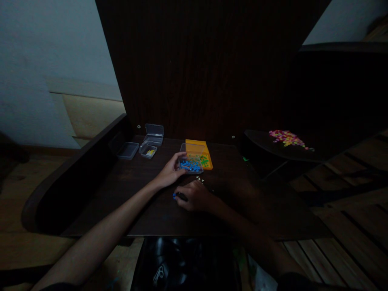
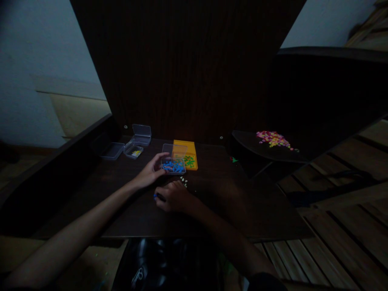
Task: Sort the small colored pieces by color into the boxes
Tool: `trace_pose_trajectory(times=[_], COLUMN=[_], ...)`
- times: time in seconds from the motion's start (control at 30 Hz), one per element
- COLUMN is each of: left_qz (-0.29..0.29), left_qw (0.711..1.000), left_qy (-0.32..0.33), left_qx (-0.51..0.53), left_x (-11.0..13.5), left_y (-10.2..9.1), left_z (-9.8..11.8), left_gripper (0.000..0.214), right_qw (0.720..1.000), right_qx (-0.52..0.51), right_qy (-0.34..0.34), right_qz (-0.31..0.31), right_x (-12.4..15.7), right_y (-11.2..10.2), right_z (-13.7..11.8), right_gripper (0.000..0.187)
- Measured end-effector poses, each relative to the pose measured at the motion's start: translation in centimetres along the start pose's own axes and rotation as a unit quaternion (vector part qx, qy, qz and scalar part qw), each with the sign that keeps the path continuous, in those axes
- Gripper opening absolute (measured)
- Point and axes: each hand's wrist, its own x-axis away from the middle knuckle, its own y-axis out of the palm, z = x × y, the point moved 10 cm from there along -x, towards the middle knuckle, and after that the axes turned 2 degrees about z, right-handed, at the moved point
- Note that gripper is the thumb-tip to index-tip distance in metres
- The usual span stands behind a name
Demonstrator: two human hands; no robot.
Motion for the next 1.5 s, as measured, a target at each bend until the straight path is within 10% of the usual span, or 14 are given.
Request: trace_pose_trajectory(times=[1.5], left_qz=[-0.018], left_qw=[1.0], left_qy=[0.0], left_qx=[0.007], left_x=[0.2], left_y=[0.4], left_z=[0.3], left_gripper=[0.063], right_qw=[0.989], right_qx=[-0.109], right_qy=[0.001], right_qz=[-0.1], right_x=[0.3], right_y=[0.8], right_z=[0.6], right_gripper=[0.012])
